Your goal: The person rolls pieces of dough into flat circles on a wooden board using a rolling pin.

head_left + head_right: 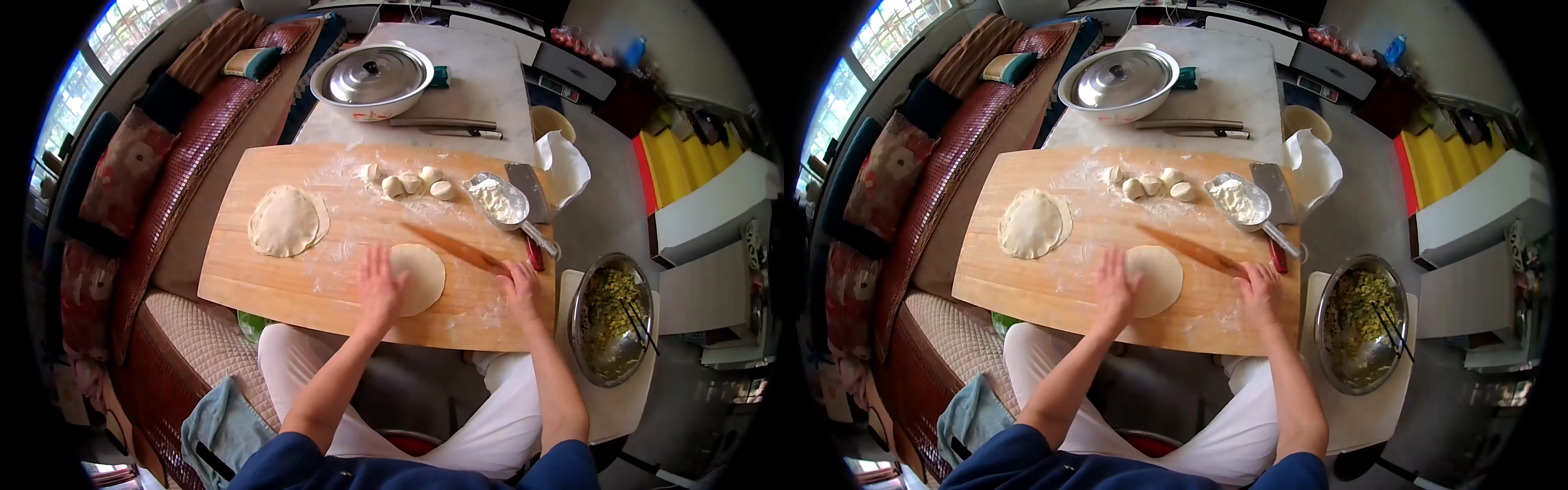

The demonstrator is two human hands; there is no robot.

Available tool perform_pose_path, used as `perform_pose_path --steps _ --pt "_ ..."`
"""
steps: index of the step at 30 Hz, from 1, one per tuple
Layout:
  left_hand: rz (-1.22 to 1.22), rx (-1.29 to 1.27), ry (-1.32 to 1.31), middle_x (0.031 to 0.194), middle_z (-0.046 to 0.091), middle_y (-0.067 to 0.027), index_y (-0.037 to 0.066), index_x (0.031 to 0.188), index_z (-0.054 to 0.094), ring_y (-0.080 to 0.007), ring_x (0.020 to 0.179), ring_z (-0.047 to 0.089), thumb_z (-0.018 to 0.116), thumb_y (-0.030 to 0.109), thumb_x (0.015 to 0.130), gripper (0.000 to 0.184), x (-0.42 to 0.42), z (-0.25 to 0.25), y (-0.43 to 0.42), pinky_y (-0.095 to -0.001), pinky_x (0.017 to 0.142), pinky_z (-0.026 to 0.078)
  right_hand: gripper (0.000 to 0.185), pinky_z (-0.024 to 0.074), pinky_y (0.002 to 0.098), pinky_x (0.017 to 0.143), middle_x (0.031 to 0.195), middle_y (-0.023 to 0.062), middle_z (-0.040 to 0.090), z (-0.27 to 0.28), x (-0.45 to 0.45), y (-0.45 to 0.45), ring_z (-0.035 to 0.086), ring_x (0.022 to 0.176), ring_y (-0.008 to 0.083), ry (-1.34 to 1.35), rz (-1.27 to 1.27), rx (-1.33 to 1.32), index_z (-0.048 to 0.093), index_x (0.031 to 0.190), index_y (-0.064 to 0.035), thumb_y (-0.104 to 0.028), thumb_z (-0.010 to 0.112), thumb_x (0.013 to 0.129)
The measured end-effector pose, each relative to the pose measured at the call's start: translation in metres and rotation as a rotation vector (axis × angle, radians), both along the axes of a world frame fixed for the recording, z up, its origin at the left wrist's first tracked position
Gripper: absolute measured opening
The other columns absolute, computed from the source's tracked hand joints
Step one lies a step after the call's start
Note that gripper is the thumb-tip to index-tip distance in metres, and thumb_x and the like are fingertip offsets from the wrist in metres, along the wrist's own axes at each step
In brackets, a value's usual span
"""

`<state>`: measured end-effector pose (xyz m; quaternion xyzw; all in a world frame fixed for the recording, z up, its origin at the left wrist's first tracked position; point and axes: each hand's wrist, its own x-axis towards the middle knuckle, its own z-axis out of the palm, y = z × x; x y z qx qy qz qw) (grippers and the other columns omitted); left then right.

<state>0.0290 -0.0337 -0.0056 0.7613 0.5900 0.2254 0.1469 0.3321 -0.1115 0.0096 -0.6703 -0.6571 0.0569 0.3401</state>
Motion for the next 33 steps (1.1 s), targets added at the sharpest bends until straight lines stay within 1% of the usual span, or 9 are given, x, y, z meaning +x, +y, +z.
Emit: perform_pose_path --steps 4,7,8,13,14,17,23,30,33 --pt "-0.435 0.015 0.169 0.162 0.029 -0.0069 0.013 0.151 0.039 -0.0332 0.15 0.024 0.066 0.051 0.086 0.08 0.029 0.009 -0.009 -0.0558 0.12 0.019 0.033 0.0482 0.0467 0.087 0.103 0.0151 0.066 0.001 0.017 -0.01 0.06 0.101 0.0376 -0.044 -0.061 0.048 0.065 0.112 -0.0036 -0.019 0.073 0.083" --pt "-0.86 0.046 0.252 0.163 0.026 -0.0053 0.013 0.151 0.04 -0.0343 0.151 0.019 0.067 0.048 0.087 0.078 -0.002 0.013 0.01 -0.0538 0.122 0.016 0.034 0.0483 0.045 0.088 0.105 0.0133 0.067 0.002 0.03 -0.025 0.061 0.102 0.0353 -0.066 -0.009 -0.03 0.066 0.111 -0.0056 -0.019 0.075 0.081" --pt "-0.908 0.109 0.194 0.157 0.036 -0.0067 0.011 0.145 0.047 -0.0353 0.147 0.028 0.071 0.041 0.083 0.073 -0.016 0.022 0.012 -0.0546 0.121 0.021 0.034 0.0483 0.0443 0.088 0.105 0.0125 0.067 0.002 0.031 -0.03 0.061 0.103 0.0343 -0.059 0.019 -0.069 0.066 0.111 -0.0065 -0.019 0.076 0.08" --pt "-0.539 0.138 -0.043 0.14 0.052 -0.0092 0.009 0.133 0.054 -0.0365 0.136 0.043 0.077 0.024 0.074 0.065 -0.074 0.008 -0.037 -0.0554 0.117 0.029 0.033 0.0447 0.041 0.09 0.104 0.0069 0.065 -0.005 0.013 -0.041 0.059 0.104 0.029 -0.108 0.232 -0.138 0.067 0.108 -0.0114 -0.02 0.077 0.078" --pt "-0.523 0.118 0.122 0.143 0.049 -0.011 0.009 0.138 0.052 -0.0336 0.142 0.035 0.073 0.029 0.082 0.063 -0.07 0.017 -0.052 -0.0527 0.119 0.024 0.033 0.044 0.0413 0.09 0.105 0.0066 0.064 -0.006 0.005 -0.035 0.058 0.105 0.0288 -0.103 0.258 -0.149 0.067 0.108 -0.0115 -0.02 0.077 0.078" --pt "-0.507 0.001 0.186 0.159 0.031 -0.0123 0.008 0.153 0.031 -0.036 0.146 0.029 0.071 0.038 0.084 0.086 -0.056 0.021 -0.058 -0.0544 0.119 0.022 0.035 0.0403 0.0444 0.095 0.115 0.0049 0.06 -0.008 -0.011 0.004 0.054 0.112 0.0275 -0.158 0.248 -0.144 0.067 0.114 -0.015 -0.022 0.075 0.081" --pt "-0.087 0.057 0.224 0.162 0.029 -0.0094 0.006 0.154 0.031 -0.0361 0.148 0.025 0.065 0.049 0.088 0.085 -0.029 -0.006 0.056 -0.0528 0.119 0.023 0.041 0.0351 0.0468 0.107 0.128 0.0039 0.059 -0.023 -0.02 0.082 0.051 0.124 0.0257 -0.317 0.167 -0.013 0.064 0.125 -0.0208 -0.026 0.073 0.085" --pt "-0.425 -0.033 0.193 0.161 0.031 -0.0101 0.007 0.153 0.033 -0.0348 0.149 0.025 0.074 0.049 0.079 0.095 -0.036 0.022 -0.056 -0.0529 0.12 0.021 0.047 0.0397 0.045 0.102 0.127 0.0035 0.06 -0.01 -0.017 -0.002 0.054 0.119 0.0274 -0.294 0.253 -0.1 0.061 0.124 -0.0153 -0.021 0.076 0.079" --pt "-0.451 -0.099 0.151 0.161 0.029 -0.012 0.006 0.153 0.032 -0.0354 0.15 0.023 0.069 0.047 0.085 0.088 -0.044 0.024 -0.084 -0.0522 0.12 0.02 0.043 0.0448 0.0425 0.094 0.117 0.006 0.063 0.002 -0.015 -0.035 0.058 0.11 0.0297 -0.212 0.283 -0.161 0.064 0.116 -0.0128 -0.016 0.077 0.075"
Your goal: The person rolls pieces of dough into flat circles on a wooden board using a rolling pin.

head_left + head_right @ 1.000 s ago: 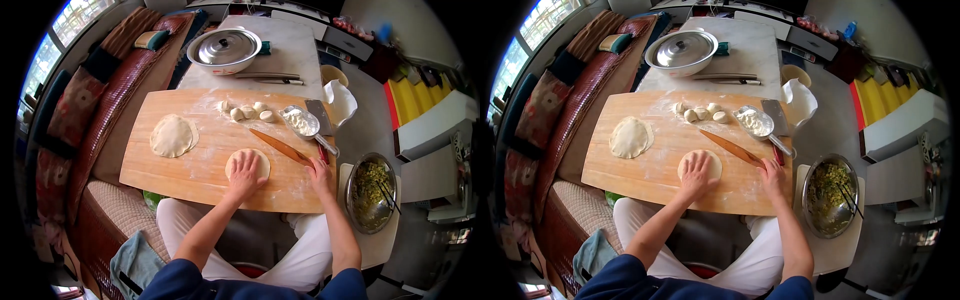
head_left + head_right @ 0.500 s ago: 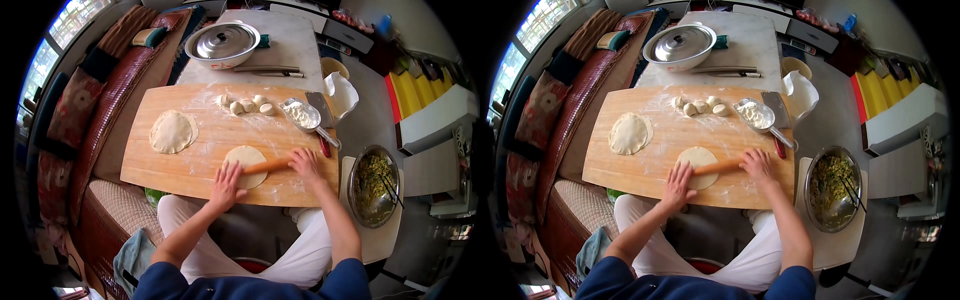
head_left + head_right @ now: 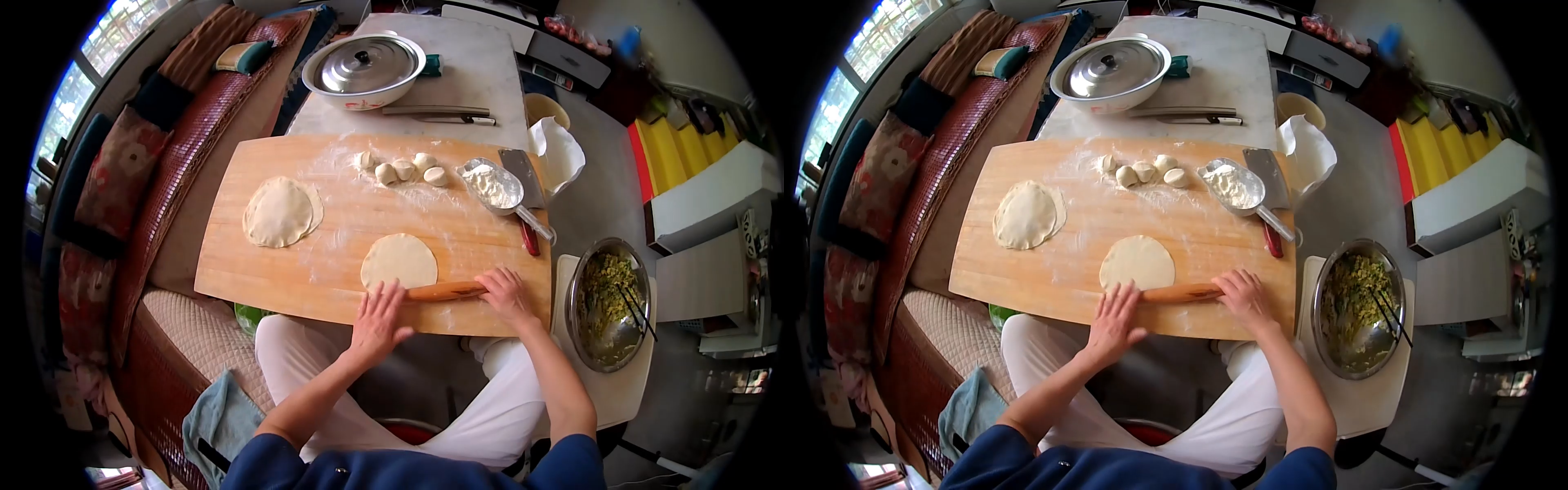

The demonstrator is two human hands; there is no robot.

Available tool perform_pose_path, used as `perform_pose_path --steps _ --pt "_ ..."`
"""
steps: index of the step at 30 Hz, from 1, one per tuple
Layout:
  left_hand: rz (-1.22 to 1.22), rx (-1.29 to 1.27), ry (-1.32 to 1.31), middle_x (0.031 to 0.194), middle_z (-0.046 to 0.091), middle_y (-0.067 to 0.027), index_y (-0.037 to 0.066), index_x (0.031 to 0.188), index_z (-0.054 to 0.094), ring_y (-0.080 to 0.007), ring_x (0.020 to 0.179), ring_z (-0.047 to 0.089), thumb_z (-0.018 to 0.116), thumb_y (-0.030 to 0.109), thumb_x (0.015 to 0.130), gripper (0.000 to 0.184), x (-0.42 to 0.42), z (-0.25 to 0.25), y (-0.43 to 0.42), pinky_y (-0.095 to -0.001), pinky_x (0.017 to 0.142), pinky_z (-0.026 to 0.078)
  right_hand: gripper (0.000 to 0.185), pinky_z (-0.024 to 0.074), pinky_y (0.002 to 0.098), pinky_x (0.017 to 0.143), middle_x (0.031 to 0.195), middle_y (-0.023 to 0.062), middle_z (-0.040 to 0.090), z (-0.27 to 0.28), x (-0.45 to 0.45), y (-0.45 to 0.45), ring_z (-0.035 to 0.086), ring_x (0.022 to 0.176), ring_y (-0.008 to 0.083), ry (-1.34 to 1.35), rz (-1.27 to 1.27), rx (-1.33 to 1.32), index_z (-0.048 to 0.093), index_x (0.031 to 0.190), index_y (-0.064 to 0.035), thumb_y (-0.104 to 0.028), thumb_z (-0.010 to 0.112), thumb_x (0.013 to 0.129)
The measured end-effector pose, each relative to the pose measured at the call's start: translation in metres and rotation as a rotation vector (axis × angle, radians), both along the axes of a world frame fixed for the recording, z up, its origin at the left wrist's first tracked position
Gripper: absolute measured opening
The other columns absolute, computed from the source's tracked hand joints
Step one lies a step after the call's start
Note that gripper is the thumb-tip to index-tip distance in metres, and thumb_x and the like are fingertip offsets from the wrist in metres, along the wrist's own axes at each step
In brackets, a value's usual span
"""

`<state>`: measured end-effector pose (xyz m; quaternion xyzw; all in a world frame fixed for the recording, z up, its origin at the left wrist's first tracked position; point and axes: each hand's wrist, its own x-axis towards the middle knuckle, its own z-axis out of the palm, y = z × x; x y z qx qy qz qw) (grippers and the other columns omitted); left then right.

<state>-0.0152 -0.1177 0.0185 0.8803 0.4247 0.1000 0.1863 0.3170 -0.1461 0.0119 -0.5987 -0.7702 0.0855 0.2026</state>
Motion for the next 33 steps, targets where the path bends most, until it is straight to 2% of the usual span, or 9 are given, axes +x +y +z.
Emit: perform_pose_path --steps 3,7,10,15,18,21,23,27,33 --pt "0.281 0.069 -0.376 0.161 0.028 -0.0149 0.005 0.153 0.031 -0.0373 0.149 0.024 0.066 0.041 0.089 0.081 0.013 -0.005 0.027 -0.0527 0.12 0.019 0.038 0.0482 0.041 0.087 0.107 0.0098 0.066 0.011 0.013 -0.007 0.06 0.103 0.0319 0.097 -0.08 0.033 0.065 0.111 -0.0097 -0.012 0.077 0.075" --pt "0.425 0.107 -0.091 0.16 0.029 -0.0151 0.006 0.152 0.033 -0.0367 0.149 0.024 0.064 0.046 0.089 0.08 0.064 -0.015 0.051 -0.0502 0.121 0.018 0.032 0.0496 0.0431 0.083 0.106 0.0147 0.066 0.016 0.034 -0.011 0.061 0.1 0.0366 0.255 -0.316 0.123 0.064 0.113 -0.004 -0.013 0.071 0.083" --pt "0.19 0.141 0.05 0.161 0.029 -0.0108 0.008 0.152 0.034 -0.035 0.15 0.022 0.064 0.049 0.088 0.081 0.082 -0.011 0.059 -0.0521 0.121 0.018 0.032 0.0497 0.0441 0.083 0.106 0.0168 0.066 0.024 0.042 -0.013 0.061 0.1 0.0378 0.24 -0.418 0.128 0.064 0.115 -0.002 -0.012 0.071 0.085" --pt "-0.564 0.164 0.059 0.159 0.034 -0.0038 0.017 0.149 0.042 -0.0352 0.149 0.023 0.068 0.047 0.084 0.076 0.033 -0.004 0.095 -0.0553 0.121 0.017 0.033 0.0508 0.0413 0.084 0.106 0.0124 0.067 0.019 0.048 -0.022 0.062 0.102 0.0341 0.174 -0.343 0.068 0.065 0.112 -0.0041 -0.014 0.074 0.082" --pt "-0.319 0.129 -0.034 0.157 0.036 -0.0046 0.017 0.146 0.046 -0.0337 0.149 0.025 0.074 0.037 0.082 0.073 -0.01 0.018 0.08 -0.0539 0.121 0.019 0.034 0.0502 0.0405 0.085 0.104 0.0096 0.067 0.013 0.038 -0.022 0.063 0.102 0.0312 0.13 -0.161 0.017 0.067 0.11 -0.0068 -0.017 0.076 0.079" --pt "-0.092 0.214 -0.078 0.158 0.036 -0.0066 0.014 0.146 0.046 -0.0345 0.148 0.026 0.076 0.032 0.08 0.074 -0.041 -0.007 0.042 -0.0532 0.12 0.021 0.034 0.0486 0.0405 0.087 0.102 0.0075 0.067 0.005 0.004 -0.012 0.062 0.101 0.0287 0.114 0.004 0.009 0.068 0.109 -0.0099 -0.02 0.077 0.077" --pt "-0.031 0.089 -0.031 0.159 0.033 -0.0087 0.012 0.149 0.04 -0.0359 0.147 0.027 0.073 0.036 0.082 0.079 -0.04 -0.008 0.02 -0.0542 0.119 0.021 0.036 0.045 0.0414 0.09 0.105 0.0051 0.064 -0.002 -0.014 0.004 0.059 0.103 0.0267 0.124 0.066 -0.005 0.067 0.11 -0.0124 -0.023 0.077 0.077" --pt "0.077 0.101 -0.064 0.162 0.028 -0.0111 0.012 0.155 0.029 -0.0393 0.148 0.024 0.071 0.04 0.083 0.088 -0.024 -0.021 0.062 -0.0553 0.12 0.02 0.043 0.041 0.042 0.092 0.112 0.0029 0.058 -0.005 -0.026 0.053 0.054 0.11 0.0245 -0.058 -0.026 0.083 0.063 0.119 -0.0161 -0.025 0.077 0.079" --pt "0.362 0.164 0.051 0.163 0.025 -0.0124 0.012 0.155 0.03 -0.039 0.149 0.022 0.062 0.046 0.092 0.078 0.03 -0.017 0.162 -0.055 0.119 0.022 0.048 0.0465 0.0449 0.092 0.115 0.0055 0.058 -0.035 -0.037 0.097 0.056 0.112 0.0277 -0.002 -0.217 0.049 0.06 0.127 -0.0179 -0.026 0.075 0.082"
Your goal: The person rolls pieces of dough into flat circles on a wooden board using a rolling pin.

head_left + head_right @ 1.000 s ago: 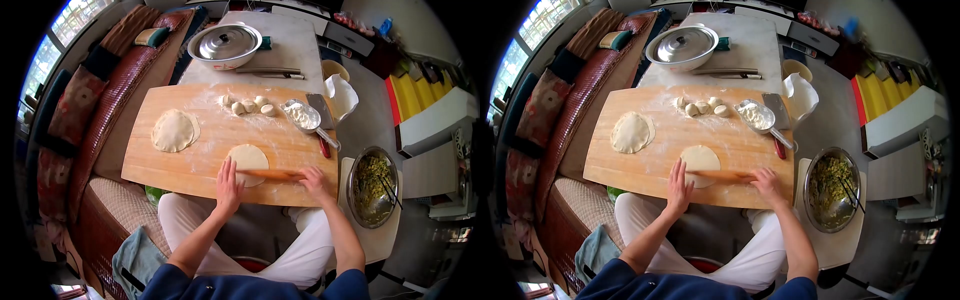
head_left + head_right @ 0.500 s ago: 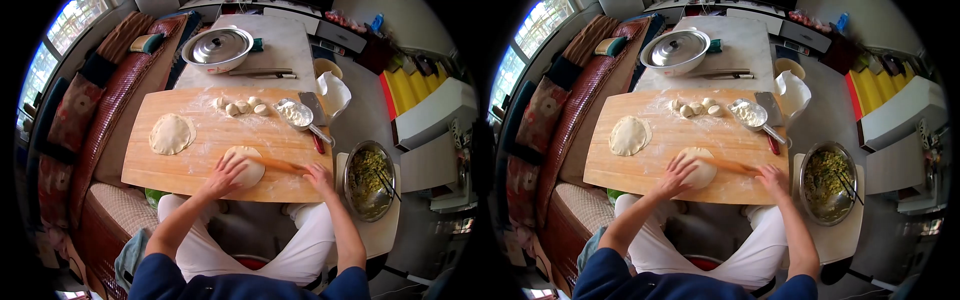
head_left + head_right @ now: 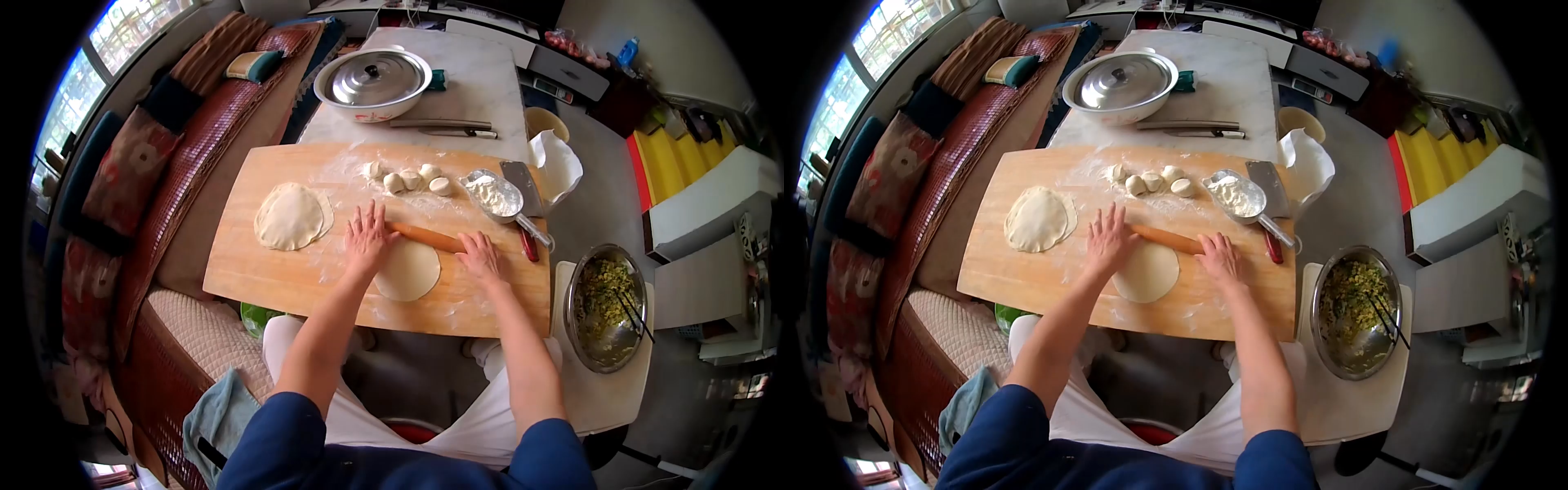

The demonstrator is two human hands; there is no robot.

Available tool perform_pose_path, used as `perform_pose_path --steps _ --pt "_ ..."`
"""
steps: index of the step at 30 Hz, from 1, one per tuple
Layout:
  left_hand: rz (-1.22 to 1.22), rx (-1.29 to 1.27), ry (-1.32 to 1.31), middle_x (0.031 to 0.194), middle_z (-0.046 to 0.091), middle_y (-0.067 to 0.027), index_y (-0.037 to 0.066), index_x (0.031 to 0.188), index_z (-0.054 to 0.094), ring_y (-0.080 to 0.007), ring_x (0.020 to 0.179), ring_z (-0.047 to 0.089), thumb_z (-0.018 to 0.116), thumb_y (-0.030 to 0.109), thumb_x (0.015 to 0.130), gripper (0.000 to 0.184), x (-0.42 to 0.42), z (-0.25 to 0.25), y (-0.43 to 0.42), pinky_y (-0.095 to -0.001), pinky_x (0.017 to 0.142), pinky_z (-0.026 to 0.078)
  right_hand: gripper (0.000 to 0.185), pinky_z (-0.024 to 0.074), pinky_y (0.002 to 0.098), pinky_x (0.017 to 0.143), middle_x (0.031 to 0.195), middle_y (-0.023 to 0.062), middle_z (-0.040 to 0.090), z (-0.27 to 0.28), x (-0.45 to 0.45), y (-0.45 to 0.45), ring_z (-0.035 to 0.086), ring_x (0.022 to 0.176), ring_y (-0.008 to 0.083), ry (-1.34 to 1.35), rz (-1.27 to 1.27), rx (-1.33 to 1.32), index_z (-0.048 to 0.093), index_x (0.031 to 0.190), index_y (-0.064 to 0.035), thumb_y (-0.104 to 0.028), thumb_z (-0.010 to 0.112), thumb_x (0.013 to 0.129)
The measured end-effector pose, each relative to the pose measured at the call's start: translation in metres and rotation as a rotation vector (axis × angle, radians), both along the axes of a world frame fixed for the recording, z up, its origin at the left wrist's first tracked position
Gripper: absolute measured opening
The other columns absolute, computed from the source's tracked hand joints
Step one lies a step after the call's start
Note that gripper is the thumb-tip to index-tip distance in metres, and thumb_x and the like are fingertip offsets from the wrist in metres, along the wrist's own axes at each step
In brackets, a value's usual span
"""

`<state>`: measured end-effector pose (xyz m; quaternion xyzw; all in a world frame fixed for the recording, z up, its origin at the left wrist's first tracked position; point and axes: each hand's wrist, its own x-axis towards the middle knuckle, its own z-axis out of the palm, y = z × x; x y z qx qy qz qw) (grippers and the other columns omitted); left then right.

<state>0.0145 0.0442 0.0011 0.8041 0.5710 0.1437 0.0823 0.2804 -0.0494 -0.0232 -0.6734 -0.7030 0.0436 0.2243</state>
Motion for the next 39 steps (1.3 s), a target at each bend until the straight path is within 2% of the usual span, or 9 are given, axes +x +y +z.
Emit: perform_pose_path --steps 8,11,16,20,23,27,31,35,39 --pt "-0.063 -0.087 -0.006 0.163 0.026 -0.011 0.011 0.153 0.035 -0.035 0.151 0.02 0.062 0.05 0.09 0.08 0.044 -0.006 -0.09 -0.0527 0.121 0.018 0.041 0.0519 0.0418 0.091 0.124 0.0244 0.064 -0.005 0.014 -0.025 0.064 0.111 0.0379 0.639 -0.349 -0.062 0.063 0.124 -0.001 -0.028 0.065 0.094" --pt "-0.43 -0.053 0.009 0.162 0.029 -0.0056 0.015 0.153 0.036 -0.0328 0.151 0.021 0.066 0.054 0.084 0.085 0.035 0.0 -0.085 -0.0523 0.122 0.016 0.04 0.0516 0.0406 0.09 0.119 0.0256 0.065 -0.008 0.026 -0.036 0.064 0.109 0.0381 0.613 -0.338 -0.005 0.064 0.121 0.0033 -0.027 0.065 0.094" --pt "-0.938 -0.079 0.073 0.155 0.041 -0.0031 0.018 0.14 0.054 -0.033 0.149 0.027 0.068 0.035 0.088 0.057 -0.031 0.021 -0.053 -0.0525 0.121 0.023 0.038 0.0518 0.0382 0.083 0.108 0.0179 0.068 0.01 0.052 -0.07 0.066 0.098 0.033 0.429 -0.151 0.006 0.065 0.12 -0.001 -0.023 0.07 0.09" --pt "-0.37 -0.148 -0.281 0.157 0.037 -0.0088 0.011 0.143 0.049 -0.0351 0.149 0.025 0.069 0.037 0.086 0.066 -0.047 0.001 -0.088 -0.0547 0.119 0.022 0.038 0.0514 0.0387 0.08 0.099 0.0114 0.066 0.016 0.05 -0.083 0.064 0.094 0.0323 0.386 -0.01 -0.04 0.068 0.118 -0.0088 -0.023 0.074 0.084" --pt "-0.185 -0.067 -0.07 0.16 0.032 -0.0097 0.01 0.148 0.042 -0.0343 0.15 0.023 0.068 0.041 0.087 0.073 -0.023 -0.002 -0.135 -0.0526 0.121 0.019 0.037 0.0512 0.0381 0.081 0.101 0.0112 0.067 0.031 0.04 -0.076 0.065 0.095 0.0313 0.257 0.092 -0.023 0.068 0.117 -0.0091 -0.023 0.075 0.083" --pt "-0.469 -0.081 -0.018 0.162 0.029 -0.008 0.013 0.151 0.039 -0.0334 0.15 0.022 0.065 0.047 0.086 0.078 -0.006 0.009 -0.101 -0.0517 0.122 0.018 0.037 0.051 0.0383 0.082 0.101 0.0102 0.067 0.037 0.029 -0.069 0.065 0.094 0.0304 0.376 -0.019 0.016 0.069 0.116 -0.0096 -0.024 0.076 0.082" --pt "-0.595 -0.037 -0.069 0.158 0.035 -0.0074 0.017 0.148 0.043 -0.0336 0.149 0.025 0.072 0.032 0.084 0.071 -0.006 0.015 -0.076 -0.0521 0.121 0.02 0.038 0.0509 0.0392 0.082 0.101 0.009 0.068 0.026 0.047 -0.073 0.064 0.094 0.03 0.326 -0.069 0.056 0.07 0.115 -0.0109 -0.025 0.077 0.08" --pt "-0.344 0.091 -0.262 0.157 0.036 -0.0086 0.013 0.146 0.045 -0.0339 0.147 0.027 0.071 0.029 0.085 0.069 -0.035 0.011 -0.092 -0.0541 0.12 0.021 0.038 0.0501 0.0402 0.081 0.097 0.0068 0.067 0.032 0.044 -0.09 0.064 0.094 0.0293 0.199 0.115 -0.021 0.071 0.114 -0.0137 -0.025 0.079 0.078" --pt "-0.311 -0.064 -0.074 0.16 0.031 -0.01 0.011 0.153 0.034 -0.0367 0.149 0.024 0.068 0.036 0.087 0.078 -0.037 0.003 -0.099 -0.0557 0.119 0.021 0.035 0.0425 0.0423 0.088 0.096 0.0016 0.063 0.034 0.026 -0.074 0.059 0.098 0.0258 0.045 0.06 0.035 0.072 0.113 -0.0191 -0.023 0.078 0.078"
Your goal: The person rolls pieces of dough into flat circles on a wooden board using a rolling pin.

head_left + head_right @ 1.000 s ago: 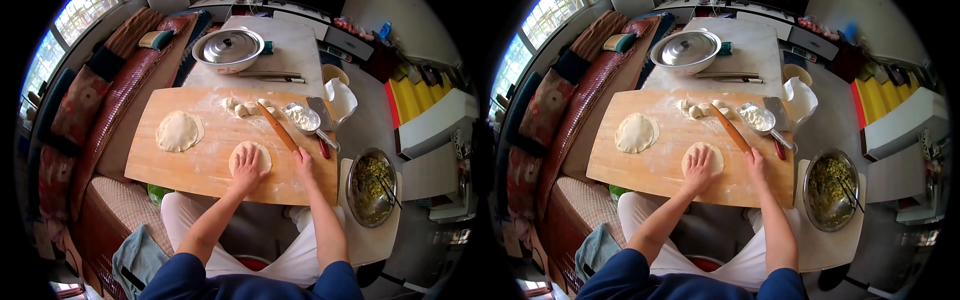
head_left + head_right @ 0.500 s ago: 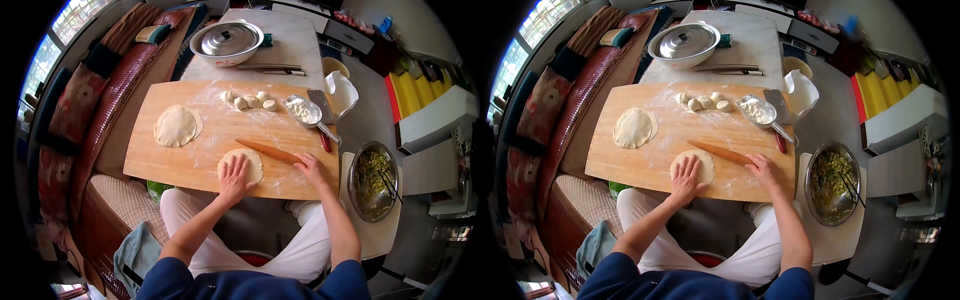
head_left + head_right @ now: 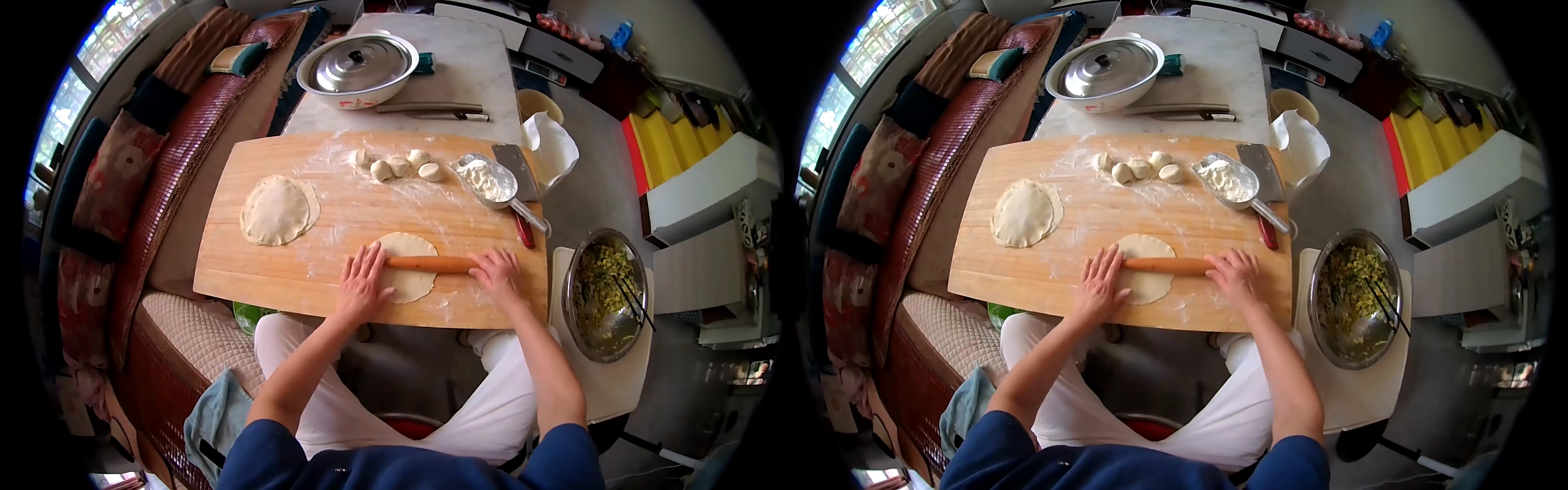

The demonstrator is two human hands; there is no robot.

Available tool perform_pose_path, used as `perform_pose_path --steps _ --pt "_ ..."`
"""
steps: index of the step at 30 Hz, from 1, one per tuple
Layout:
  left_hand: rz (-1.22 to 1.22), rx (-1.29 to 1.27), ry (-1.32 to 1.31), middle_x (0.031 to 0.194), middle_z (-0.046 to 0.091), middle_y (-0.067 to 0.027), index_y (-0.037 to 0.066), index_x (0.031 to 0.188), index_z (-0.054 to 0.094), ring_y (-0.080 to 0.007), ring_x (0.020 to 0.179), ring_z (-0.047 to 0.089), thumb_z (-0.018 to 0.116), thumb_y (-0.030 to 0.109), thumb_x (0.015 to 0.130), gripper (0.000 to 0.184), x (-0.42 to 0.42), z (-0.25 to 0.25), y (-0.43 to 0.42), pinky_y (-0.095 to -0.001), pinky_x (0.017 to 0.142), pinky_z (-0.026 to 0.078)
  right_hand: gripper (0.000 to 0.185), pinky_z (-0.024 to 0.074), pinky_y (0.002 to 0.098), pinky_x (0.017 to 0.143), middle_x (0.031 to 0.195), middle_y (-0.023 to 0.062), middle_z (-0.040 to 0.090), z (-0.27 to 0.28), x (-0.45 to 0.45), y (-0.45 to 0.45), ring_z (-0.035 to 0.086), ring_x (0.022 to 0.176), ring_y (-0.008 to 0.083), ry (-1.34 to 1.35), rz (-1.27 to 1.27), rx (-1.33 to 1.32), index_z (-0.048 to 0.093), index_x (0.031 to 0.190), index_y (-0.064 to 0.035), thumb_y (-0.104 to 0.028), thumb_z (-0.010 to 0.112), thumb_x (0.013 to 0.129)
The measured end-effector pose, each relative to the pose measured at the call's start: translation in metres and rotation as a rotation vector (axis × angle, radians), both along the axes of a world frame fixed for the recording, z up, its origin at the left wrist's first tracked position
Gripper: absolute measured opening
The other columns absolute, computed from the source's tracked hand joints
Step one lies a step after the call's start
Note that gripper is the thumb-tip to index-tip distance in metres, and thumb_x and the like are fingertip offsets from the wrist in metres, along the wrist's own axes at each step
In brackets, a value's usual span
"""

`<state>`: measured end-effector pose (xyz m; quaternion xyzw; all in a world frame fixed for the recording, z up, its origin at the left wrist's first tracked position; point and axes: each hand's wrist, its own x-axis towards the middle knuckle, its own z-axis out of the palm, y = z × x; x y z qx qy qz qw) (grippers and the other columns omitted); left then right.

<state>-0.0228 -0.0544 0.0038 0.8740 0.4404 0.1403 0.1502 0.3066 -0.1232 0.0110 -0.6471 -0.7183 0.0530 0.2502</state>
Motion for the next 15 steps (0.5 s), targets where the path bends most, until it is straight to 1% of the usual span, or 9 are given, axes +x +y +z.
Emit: perform_pose_path --steps 1,4,5,7,10,12,14,15 --pt "0.014 0.013 0.028 0.162 0.028 -0.0091 0.01 0.155 0.03 -0.0359 0.15 0.022 0.068 0.044 0.087 0.085 0.004 -0.007 0.014 -0.0559 0.119 0.021 0.034 0.0393 0.0425 0.09 0.101 0.0005 0.062 -0.006 0.002 0.013 0.056 0.102 0.0245 -0.025 -0.028 0.026 0.072 0.114 -0.0218 -0.024 0.077 0.08" --pt "0.097 0.08 0.061 0.162 0.028 -0.0083 0.009 0.154 0.03 -0.0353 0.15 0.022 0.068 0.048 0.085 0.088 0.026 -0.011 0.06 -0.0557 0.119 0.021 0.033 0.0395 0.0433 0.091 0.107 0.0005 0.061 -0.013 0.004 0.043 0.055 0.106 0.0249 -0.049 -0.092 0.088 0.071 0.115 -0.0238 -0.025 0.076 0.082" --pt "0.088 0.1 0.081 0.162 0.028 -0.0081 0.009 0.155 0.03 -0.0353 0.15 0.022 0.069 0.048 0.084 0.089 0.028 -0.011 0.066 -0.0559 0.119 0.021 0.033 0.0396 0.0439 0.092 0.112 0.0003 0.06 -0.017 0.005 0.048 0.054 0.109 0.025 -0.018 -0.096 0.077 0.071 0.117 -0.0258 -0.025 0.075 0.084" --pt "0.067 0.145 0.119 0.162 0.028 -0.0076 0.009 0.155 0.03 -0.0352 0.15 0.022 0.069 0.049 0.084 0.09 0.034 -0.011 0.074 -0.0564 0.119 0.022 0.037 0.0394 0.0441 0.093 0.115 0.0006 0.06 -0.025 0.007 0.043 0.054 0.109 0.0253 -0.034 -0.068 0.122 0.07 0.119 -0.0258 -0.023 0.075 0.083" --pt "-0.072 -0.001 0.073 0.162 0.028 -0.007 0.01 0.155 0.029 -0.0351 0.151 0.021 0.069 0.051 0.083 0.092 0.015 0.002 0.027 -0.0565 0.119 0.022 0.042 0.0397 0.0442 0.093 0.117 0.0013 0.059 -0.031 0.005 0.003 0.053 0.111 0.0253 -0.064 -0.032 0.134 0.068 0.122 -0.0255 -0.021 0.076 0.081" --pt "-0.142 -0.032 0.046 0.163 0.026 -0.0077 0.012 0.156 0.028 -0.036 0.151 0.02 0.071 0.051 0.081 0.095 -0.002 0.005 -0.009 -0.0562 0.119 0.021 0.044 0.04 0.044 0.091 0.117 0.0015 0.059 -0.025 0.002 -0.009 0.053 0.111 0.0249 -0.067 -0.03 0.086 0.068 0.123 -0.0246 -0.019 0.076 0.08" --pt "-0.135 -0.022 0.08 0.162 0.026 -0.0102 0.011 0.156 0.028 -0.0371 0.15 0.022 0.07 0.046 0.084 0.091 -0.002 0.006 -0.008 -0.0558 0.119 0.021 0.046 0.0404 0.0437 0.09 0.116 0.0013 0.059 -0.008 -0.005 -0.019 0.054 0.111 0.0242 -0.056 -0.045 -0.015 0.067 0.123 -0.0231 -0.018 0.076 0.078" --pt "-0.074 -0.001 0.051 0.162 0.027 -0.0108 0.01 0.156 0.028 -0.0368 0.15 0.023 0.07 0.045 0.085 0.089 0.003 0.007 -0.002 -0.0555 0.119 0.021 0.041 0.0417 0.041 0.087 0.107 0.0027 0.062 0.002 -0.007 -0.012 0.058 0.104 0.0241 -0.012 -0.052 -0.056 0.068 0.122 -0.02 -0.018 0.075 0.081"
